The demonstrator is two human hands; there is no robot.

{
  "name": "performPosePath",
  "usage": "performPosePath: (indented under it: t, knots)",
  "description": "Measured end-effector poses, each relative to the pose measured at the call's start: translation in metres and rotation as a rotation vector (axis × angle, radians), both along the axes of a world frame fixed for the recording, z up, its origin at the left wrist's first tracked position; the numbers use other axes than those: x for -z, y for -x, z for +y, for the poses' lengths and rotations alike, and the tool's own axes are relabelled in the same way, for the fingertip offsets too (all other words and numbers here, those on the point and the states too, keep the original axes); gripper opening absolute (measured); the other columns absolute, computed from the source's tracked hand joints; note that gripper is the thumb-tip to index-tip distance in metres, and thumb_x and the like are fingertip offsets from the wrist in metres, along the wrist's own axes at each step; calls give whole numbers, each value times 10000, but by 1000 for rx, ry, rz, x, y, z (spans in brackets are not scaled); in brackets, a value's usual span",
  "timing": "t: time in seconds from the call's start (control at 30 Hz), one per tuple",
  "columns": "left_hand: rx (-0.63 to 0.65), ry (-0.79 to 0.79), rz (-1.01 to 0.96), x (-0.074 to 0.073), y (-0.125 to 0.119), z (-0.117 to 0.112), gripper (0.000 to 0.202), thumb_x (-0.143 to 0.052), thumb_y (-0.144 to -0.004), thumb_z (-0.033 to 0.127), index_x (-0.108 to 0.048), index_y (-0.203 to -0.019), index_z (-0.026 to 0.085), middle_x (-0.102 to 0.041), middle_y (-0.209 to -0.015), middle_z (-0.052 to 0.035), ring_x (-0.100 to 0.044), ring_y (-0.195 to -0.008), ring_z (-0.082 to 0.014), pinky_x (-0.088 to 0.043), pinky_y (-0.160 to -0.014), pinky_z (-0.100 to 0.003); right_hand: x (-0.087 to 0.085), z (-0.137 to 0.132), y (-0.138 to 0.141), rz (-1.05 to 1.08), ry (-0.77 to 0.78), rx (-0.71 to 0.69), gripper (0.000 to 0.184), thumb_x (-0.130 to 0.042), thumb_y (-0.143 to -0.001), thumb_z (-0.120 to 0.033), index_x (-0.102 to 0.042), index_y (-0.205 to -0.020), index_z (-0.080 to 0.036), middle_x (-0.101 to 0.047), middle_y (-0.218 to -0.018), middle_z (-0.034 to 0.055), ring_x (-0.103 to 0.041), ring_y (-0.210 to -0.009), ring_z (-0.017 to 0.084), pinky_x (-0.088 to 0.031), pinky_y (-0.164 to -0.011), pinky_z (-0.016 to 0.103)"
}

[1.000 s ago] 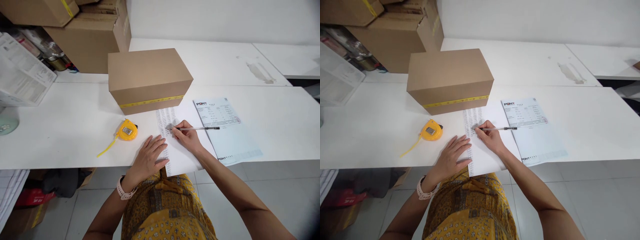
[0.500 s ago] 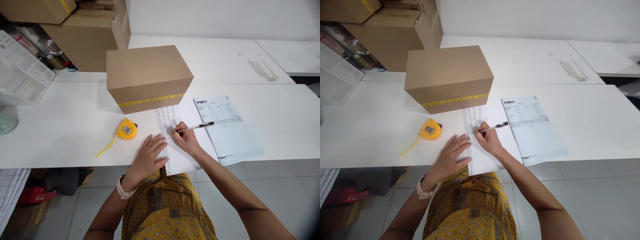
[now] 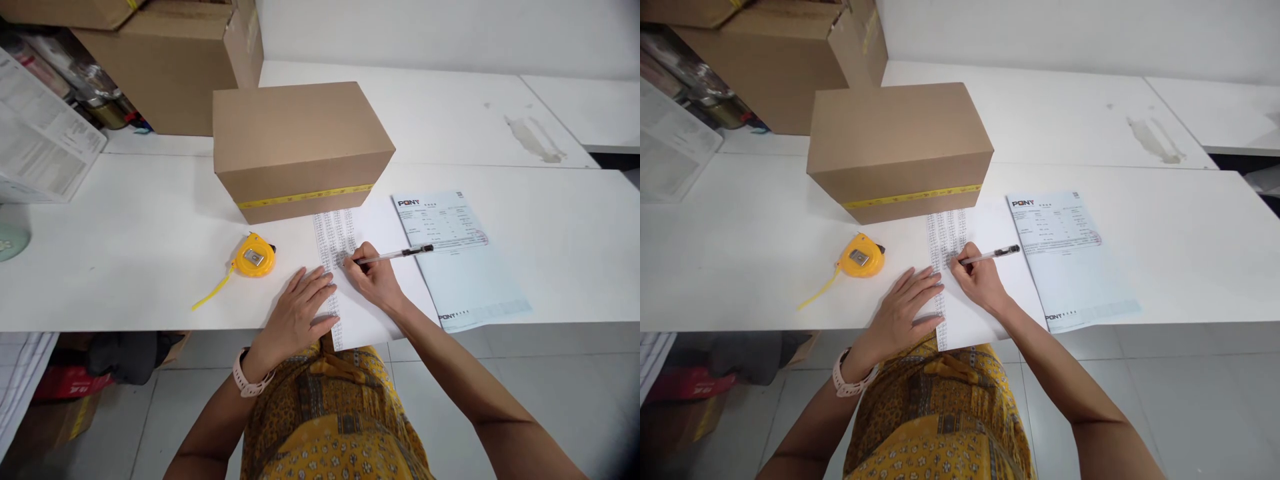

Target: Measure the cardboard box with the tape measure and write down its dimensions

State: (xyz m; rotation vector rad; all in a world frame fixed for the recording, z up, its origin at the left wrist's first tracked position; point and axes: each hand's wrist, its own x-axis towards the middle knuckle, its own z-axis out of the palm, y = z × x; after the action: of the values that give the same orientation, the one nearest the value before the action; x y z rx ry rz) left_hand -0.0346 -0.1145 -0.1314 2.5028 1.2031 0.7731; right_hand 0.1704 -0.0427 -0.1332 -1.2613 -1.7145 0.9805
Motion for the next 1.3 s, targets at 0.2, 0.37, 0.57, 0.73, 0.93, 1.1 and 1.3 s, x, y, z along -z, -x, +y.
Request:
performPosePath:
  t: [0.2,0.37,0.57,0.73,0.93,1.1,1.3]
  knots:
    - [3,-5,-11,0,0,0,404,-644,-960,342,-562,-1312,163,-643,-1398,-141,-524,-1407,-309,-386,-1196,-578,0,0,1,14,0,-17,242,-596,-907,-314,-442,-732,-247,-378,-566,-76,-354,-509,101,-263,-492,272]
    - [5,-10,1,-1,0,0,401,-641,-965,346,-561,-1306,152,-640,-1401,-145,-522,-1407,-314,-388,-1195,-577,-1,0,0,24,18,-22,234,-596,-897,-298,-437,-732,-249,-376,-563,-79,-349,-502,99,-259,-483,271]
    - [1,-8,0,0,0,0,402,-642,-964,344,-563,-1312,160,-643,-1399,-141,-519,-1412,-307,-382,-1200,-572,-1,-1,0,18,12,-10,239,-594,-907,-294,-439,-732,-247,-370,-577,-75,-354,-522,105,-269,-504,275]
    - [3,-21,1,0,0,0,401,-645,-962,343,-562,-1304,153,-647,-1392,-141,-525,-1405,-315,-397,-1188,-578,2,-1,-1,15,15,7,243,-591,-918,-301,-437,-738,-248,-373,-576,-73,-355,-529,110,-274,-514,278]
    - [3,-15,-7,1,0,0,418,-658,-956,348,-560,-1309,149,-651,-1382,-143,-519,-1411,-314,-392,-1192,-581,1,0,-1,14,29,-8,240,-591,-907,-305,-434,-735,-247,-378,-571,-74,-354,-521,108,-264,-504,277]
    - [1,-6,-16,2,0,0,416,-648,-960,355,-560,-1317,159,-650,-1385,-138,-513,-1416,-308,-385,-1198,-580,0,0,-1,13,34,13,243,-596,-895,-288,-426,-727,-246,-360,-569,-75,-345,-528,108,-263,-509,272]
    - [-1,5,-15,2,0,0,421,-658,-954,343,-560,-1317,154,-644,-1394,-142,-504,-1425,-313,-379,-1203,-584,0,0,0,11,22,22,257,-609,-896,-295,-428,-721,-246,-371,-581,-67,-350,-543,113,-273,-524,275]
